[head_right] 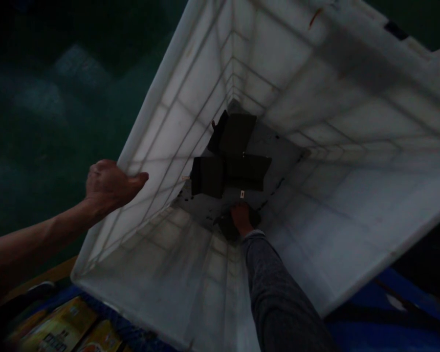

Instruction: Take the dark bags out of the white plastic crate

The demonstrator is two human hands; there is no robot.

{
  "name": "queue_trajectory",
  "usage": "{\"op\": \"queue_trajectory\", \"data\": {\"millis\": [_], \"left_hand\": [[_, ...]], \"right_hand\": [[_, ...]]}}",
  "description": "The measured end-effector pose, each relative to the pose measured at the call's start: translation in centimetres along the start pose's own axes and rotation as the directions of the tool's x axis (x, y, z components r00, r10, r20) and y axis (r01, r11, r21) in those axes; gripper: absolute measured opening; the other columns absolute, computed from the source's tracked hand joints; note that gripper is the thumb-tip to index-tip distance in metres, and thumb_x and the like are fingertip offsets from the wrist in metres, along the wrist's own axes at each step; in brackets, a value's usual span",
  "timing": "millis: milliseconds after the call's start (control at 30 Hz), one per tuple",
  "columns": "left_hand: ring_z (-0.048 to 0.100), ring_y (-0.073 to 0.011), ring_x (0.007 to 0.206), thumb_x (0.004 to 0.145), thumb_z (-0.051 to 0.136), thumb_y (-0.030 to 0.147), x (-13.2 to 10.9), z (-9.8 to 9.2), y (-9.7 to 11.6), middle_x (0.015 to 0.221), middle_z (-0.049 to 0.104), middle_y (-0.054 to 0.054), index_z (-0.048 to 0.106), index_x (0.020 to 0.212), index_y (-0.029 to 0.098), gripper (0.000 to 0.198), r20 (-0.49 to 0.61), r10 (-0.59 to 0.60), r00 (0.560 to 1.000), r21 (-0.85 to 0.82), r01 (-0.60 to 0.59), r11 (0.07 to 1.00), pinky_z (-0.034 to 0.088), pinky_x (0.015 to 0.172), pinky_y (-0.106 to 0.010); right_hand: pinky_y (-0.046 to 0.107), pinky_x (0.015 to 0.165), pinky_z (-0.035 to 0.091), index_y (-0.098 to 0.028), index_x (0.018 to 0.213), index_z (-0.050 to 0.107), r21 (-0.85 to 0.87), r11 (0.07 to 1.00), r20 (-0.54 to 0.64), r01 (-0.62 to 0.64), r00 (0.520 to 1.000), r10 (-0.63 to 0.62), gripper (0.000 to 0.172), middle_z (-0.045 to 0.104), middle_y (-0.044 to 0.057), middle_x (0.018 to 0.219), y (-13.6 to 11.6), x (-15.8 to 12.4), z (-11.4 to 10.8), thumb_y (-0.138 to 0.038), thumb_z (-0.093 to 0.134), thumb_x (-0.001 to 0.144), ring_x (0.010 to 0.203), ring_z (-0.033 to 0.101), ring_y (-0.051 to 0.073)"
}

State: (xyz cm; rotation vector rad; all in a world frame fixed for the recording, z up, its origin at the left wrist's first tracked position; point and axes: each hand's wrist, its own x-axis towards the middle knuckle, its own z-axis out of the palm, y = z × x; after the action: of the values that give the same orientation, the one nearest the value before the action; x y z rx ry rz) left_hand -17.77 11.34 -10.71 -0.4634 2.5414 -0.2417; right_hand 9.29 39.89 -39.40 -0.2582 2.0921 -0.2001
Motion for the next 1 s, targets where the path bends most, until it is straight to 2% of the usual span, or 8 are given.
{"op": "queue_trajectory", "data": {"millis": [100, 233, 400, 500, 633, 733, 833, 1000], "left_hand": [[0.074, -0.0495, 0.109, 0.077, 0.075, 0.05, 0.2, 0.3, -0.2, 0.108, 0.075, -0.034, 0.076, 0.11, -0.009, 0.067, -0.014, 0.002, 1.0, -0.003, -0.002, 1.0, 0.064, 0.096, -0.055], [0.075, -0.0477, 0.107, 0.078, 0.07, 0.052, 0.3, 0.4, -0.2, 0.106, 0.076, -0.033, 0.076, 0.111, -0.008, 0.068, -0.006, 0.015, 1.0, -0.005, -0.015, 1.0, 0.064, 0.095, -0.054], [0.075, -0.0472, 0.104, 0.077, 0.071, 0.053, 0.3, 0.4, -0.1, 0.104, 0.076, -0.032, 0.077, 0.108, -0.006, 0.067, 0.016, -0.004, 1.0, -0.013, 0.005, 1.0, 0.064, 0.093, -0.053], [0.075, -0.0486, 0.104, 0.078, 0.072, 0.052, 0.4, 0.6, -0.1, 0.103, 0.076, -0.032, 0.077, 0.107, -0.007, 0.066, -0.004, 0.007, 1.0, 0.004, -0.007, 1.0, 0.065, 0.093, -0.054], [0.075, -0.0492, 0.105, 0.078, 0.075, 0.051, 0.4, 0.7, 0.3, 0.104, 0.075, -0.032, 0.076, 0.106, -0.009, 0.066, -0.004, -0.022, 1.0, 0.031, 0.022, 0.999, 0.064, 0.094, -0.053], [0.075, -0.0449, 0.099, 0.077, 0.077, 0.051, 0.2, 0.8, 0.9, 0.098, 0.075, -0.029, 0.075, 0.103, -0.01, 0.066, 0.0, -0.058, 0.998, 0.067, 0.058, 0.996, 0.065, 0.09, -0.049], [0.075, -0.0411, 0.092, 0.075, 0.08, 0.05, 0.1, 1.1, 1.1, 0.089, 0.072, -0.023, 0.074, 0.099, -0.008, 0.063, -0.021, -0.08, 0.997, 0.067, 0.082, 0.994, 0.065, 0.086, -0.048], [0.074, -0.0353, 0.089, 0.07, 0.083, 0.052, 0.3, 2.0, 0.7, 0.083, 0.065, -0.014, 0.071, 0.096, -0.004, 0.062, -0.072, -0.085, 0.994, 0.061, 0.089, 0.994, 0.065, 0.087, -0.046]], "right_hand": [[0.053, 0.105, 0.045, -0.011, 0.127, 0.076, -0.001, 0.992, -0.091, -0.126, 0.988, 0.126, 0.045, 0.061, 0.027, 0.142, 1.7, -0.5, -0.4, -0.017, 0.038, 0.105, 0.13, 0.052, 0.039], [0.054, 0.104, 0.045, -0.007, 0.122, 0.078, 0.044, 0.967, -0.199, -0.25, 0.947, 0.253, 0.047, 0.059, 0.031, 0.141, 5.3, 1.1, -1.8, -0.017, 0.036, 0.104, 0.129, 0.052, 0.042], [0.062, 0.12, 0.033, -0.007, 0.119, 0.08, -0.008, 0.973, -0.312, -0.23, 0.925, 0.216, 0.045, 0.041, 0.03, 0.164, 9.7, 2.6, -2.9, -0.019, 0.04, 0.101, 0.147, 0.039, 0.045], [0.065, 0.126, 0.025, -0.008, 0.119, 0.08, -0.026, 0.976, -0.304, -0.216, 0.932, 0.198, 0.043, 0.032, 0.025, 0.172, 11.1, 2.8, -2.1, -0.019, 0.043, 0.1, 0.157, 0.029, 0.045], [0.066, 0.128, 0.019, -0.005, 0.118, 0.08, 0.003, 0.991, -0.288, -0.131, 0.949, 0.126, 0.043, 0.029, 0.028, 0.172, 11.5, 3.6, -0.3, -0.018, 0.045, 0.099, 0.16, 0.024, 0.046], [0.066, 0.128, 0.021, -0.007, 0.117, 0.081, 0.015, 0.994, -0.303, -0.111, 0.947, 0.11, 0.043, 0.033, 0.027, 0.171, 11.4, 4.8, 0.7, -0.023, 0.043, 0.102, 0.158, 0.027, 0.044], [0.066, 0.128, 0.022, -0.012, 0.113, 0.082, -0.009, 0.992, -0.328, -0.125, 0.938, 0.116, 0.04, 0.043, 0.023, 0.165, 11.6, 6.3, 1.0, -0.022, 0.044, 0.102, 0.155, 0.03, 0.042], [0.062, 0.124, 0.028, -0.01, 0.109, 0.082, -0.073, 0.996, -0.268, -0.053, 0.963, 0.032, 0.04, 0.061, 0.024, 0.141, 12.9, 7.8, -0.4, -0.015, 0.043, 0.101, 0.136, 0.048, 0.04]]}}
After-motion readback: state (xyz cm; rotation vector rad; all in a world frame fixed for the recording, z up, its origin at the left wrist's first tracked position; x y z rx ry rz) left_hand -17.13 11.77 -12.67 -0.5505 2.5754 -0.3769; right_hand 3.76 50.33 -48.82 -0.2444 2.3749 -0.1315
